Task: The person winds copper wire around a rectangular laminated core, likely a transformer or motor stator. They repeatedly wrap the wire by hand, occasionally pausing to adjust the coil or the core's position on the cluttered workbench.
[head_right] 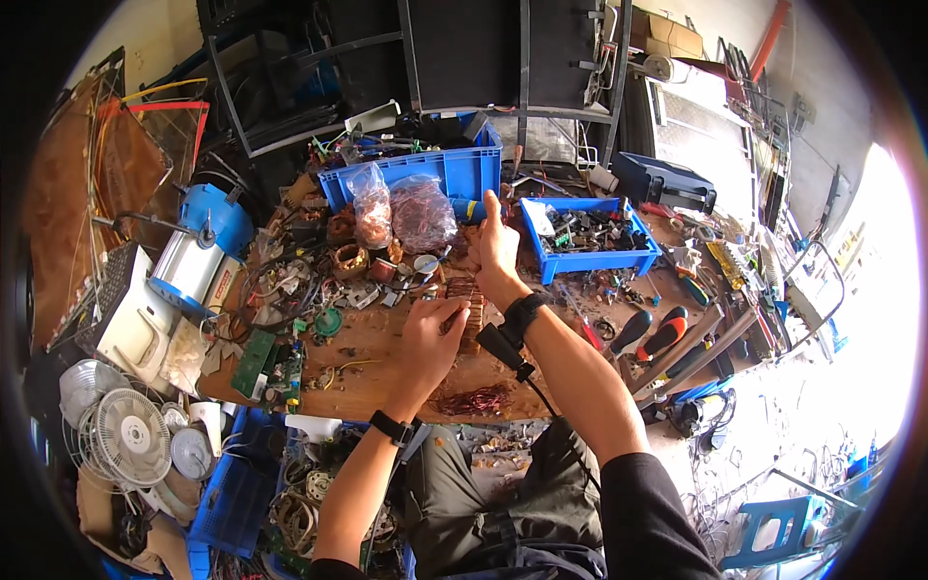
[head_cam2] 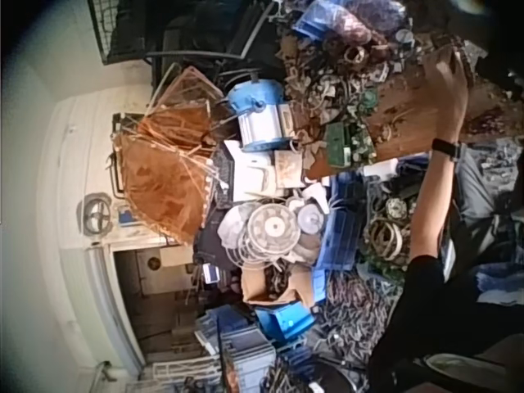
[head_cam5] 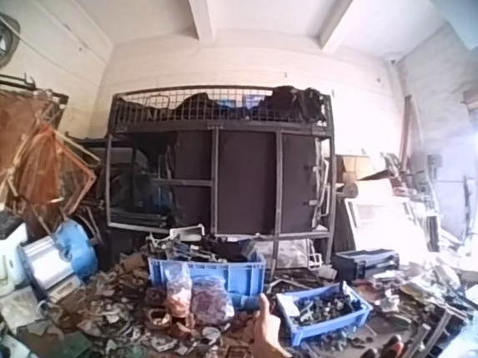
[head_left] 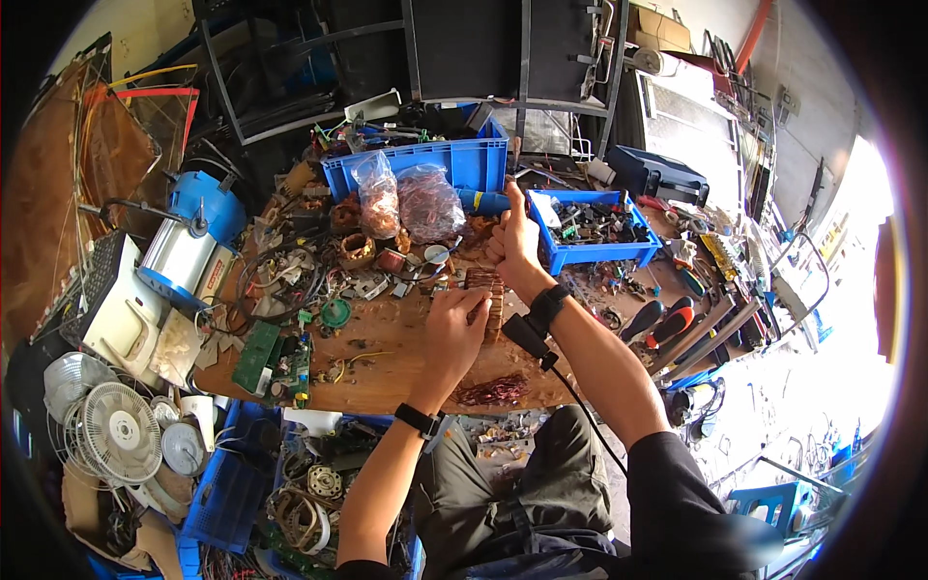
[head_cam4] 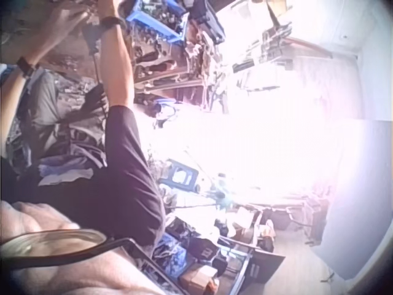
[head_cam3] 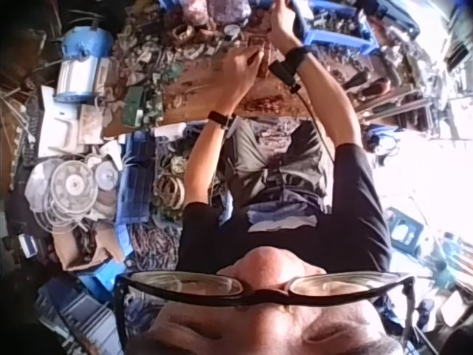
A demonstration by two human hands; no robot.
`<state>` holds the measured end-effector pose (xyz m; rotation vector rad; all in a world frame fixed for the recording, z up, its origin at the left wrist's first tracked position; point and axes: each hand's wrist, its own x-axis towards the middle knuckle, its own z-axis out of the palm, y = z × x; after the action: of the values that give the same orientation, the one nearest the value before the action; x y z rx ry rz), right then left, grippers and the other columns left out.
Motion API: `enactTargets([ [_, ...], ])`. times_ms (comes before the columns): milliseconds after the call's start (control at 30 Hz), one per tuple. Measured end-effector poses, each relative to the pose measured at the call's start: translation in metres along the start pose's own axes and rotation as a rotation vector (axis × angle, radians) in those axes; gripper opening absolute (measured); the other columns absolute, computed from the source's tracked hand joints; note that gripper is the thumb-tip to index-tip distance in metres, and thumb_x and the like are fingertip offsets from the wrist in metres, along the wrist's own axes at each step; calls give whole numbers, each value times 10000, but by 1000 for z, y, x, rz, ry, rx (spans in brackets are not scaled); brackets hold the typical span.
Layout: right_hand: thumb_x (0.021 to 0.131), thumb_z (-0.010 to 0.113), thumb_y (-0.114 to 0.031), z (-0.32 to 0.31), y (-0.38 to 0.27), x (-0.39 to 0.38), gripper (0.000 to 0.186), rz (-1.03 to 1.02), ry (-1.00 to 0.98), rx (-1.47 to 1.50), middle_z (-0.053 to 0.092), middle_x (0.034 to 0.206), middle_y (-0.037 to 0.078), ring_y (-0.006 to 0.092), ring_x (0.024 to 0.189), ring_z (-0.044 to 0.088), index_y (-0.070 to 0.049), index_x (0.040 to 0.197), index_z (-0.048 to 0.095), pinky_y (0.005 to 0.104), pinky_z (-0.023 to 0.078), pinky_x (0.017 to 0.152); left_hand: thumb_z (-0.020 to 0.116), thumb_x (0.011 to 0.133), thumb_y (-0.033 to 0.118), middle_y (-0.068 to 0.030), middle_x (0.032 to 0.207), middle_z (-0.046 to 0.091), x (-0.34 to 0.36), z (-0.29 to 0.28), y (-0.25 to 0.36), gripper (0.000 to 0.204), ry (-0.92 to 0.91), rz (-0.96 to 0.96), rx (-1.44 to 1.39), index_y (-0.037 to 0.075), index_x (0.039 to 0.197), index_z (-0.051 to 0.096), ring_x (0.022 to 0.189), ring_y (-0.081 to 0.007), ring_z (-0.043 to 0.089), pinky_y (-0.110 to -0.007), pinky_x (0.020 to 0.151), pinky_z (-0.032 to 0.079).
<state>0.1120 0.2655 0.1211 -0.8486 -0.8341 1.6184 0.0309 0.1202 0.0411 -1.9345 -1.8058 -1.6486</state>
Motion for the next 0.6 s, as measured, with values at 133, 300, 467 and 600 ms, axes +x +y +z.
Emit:
enactTargets([
  [133, 960, 678, -659, -17, -1, 7, 650, 88, -88, 120, 245, 529, -75, 100, 428, 221, -209, 635, 338, 306, 183, 437, 731, 951, 139, -111, 1042, 748, 1, 1, 2, 180, -9, -7, -16, 43, 1091, 792, 1031, -305, 632, -414, 946, 514],
  [300, 935, 769, -557, -11, -6, 25, 548, -158, 101, -70, 373, 583, -66, 81, 433, 326, -183, 710, 437, 294, 281, 403, 729, 946, 126, -104, 1039, 748, 3, 3, -2, 161, -13, 35, 34, 42, 1070, 787, 1031, -302, 630, -425, 930, 521],
  [467, 1003, 680, -488, -12, 0, 36, 517, -82, 176, -11, 327, 536, -73, 93, 418, 245, -213, 688, 376, 291, 183, 406, 730, 941, 123, -102, 1034, 750, 2, 0, 5, 151, -19, 33, 27, 44, 1056, 787, 1041, -303, 634, -426, 933, 525],
  [600, 1059, 613, -399, -8, -2, 28, 477, -50, 86, 200, 236, 529, -69, 107, 427, 173, -211, 701, 360, 309, 155, 428, 739, 944, 141, -102, 1023, 747, -2, 0, 3, 144, 15, 40, 30, 45, 1045, 778, 1014, -291, 642, -413, 927, 525],
])
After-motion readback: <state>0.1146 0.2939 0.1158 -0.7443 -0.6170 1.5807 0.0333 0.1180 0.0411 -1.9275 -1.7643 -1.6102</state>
